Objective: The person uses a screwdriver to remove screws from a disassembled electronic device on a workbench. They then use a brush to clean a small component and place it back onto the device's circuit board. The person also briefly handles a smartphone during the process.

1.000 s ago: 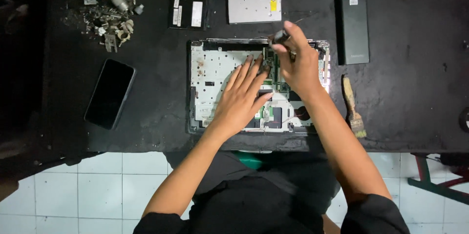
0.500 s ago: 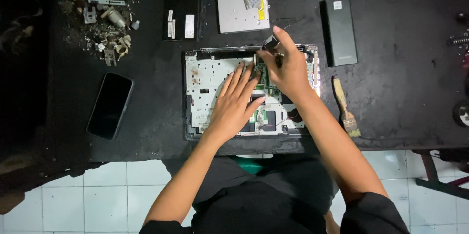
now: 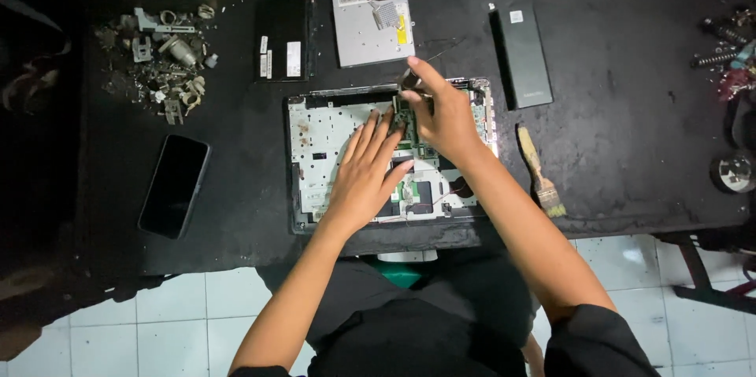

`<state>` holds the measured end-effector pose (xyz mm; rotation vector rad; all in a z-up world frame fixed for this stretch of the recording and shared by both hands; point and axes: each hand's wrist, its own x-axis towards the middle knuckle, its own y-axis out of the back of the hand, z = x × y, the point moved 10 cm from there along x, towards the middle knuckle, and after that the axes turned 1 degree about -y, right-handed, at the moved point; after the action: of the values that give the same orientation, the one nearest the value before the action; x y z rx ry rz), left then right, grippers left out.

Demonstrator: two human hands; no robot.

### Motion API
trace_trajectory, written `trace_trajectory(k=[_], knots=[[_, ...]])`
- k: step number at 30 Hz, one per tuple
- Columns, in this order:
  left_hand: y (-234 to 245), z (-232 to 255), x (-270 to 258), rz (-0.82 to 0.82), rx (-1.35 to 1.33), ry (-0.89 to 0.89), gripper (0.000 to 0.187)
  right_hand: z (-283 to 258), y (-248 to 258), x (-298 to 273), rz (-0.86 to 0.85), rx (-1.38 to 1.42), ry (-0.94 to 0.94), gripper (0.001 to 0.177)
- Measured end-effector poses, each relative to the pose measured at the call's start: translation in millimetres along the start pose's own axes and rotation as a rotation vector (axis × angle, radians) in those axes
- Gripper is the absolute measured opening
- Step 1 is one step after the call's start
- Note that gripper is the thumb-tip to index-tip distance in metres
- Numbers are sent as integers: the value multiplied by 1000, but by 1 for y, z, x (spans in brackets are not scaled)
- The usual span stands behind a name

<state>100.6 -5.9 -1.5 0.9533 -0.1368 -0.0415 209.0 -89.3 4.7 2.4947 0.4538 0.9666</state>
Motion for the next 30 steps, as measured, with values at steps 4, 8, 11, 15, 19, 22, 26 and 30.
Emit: trace_trajectory(k=[4,8,11,15,19,22,26,30], knots=[[-1,3,-4,-10,6,-1,53,5,3,-4,104,4,8,72],[7,10,2,-27,1,4,54,-1,6,5,39,-23,-62,60],[4,9,3,-77,12,27,54,9,-2,0,-12,-74,-65,56],[4,10,0,-73,36,30,52,15,-5,-7,-28,-134,-44,67],[4,9,1,-72,15,33,53,10,-6,-3,-71,-75,-53,58],[6,11,0,-82,6,47,52,10,-11,-5,-56,-214,10,66],[4,8,3,-97,28,54,52,-8,1,2,-34,-96,36,62],[3,9,3,-94,28,51,53,-3,-8,1,-66,-235,87,65]])
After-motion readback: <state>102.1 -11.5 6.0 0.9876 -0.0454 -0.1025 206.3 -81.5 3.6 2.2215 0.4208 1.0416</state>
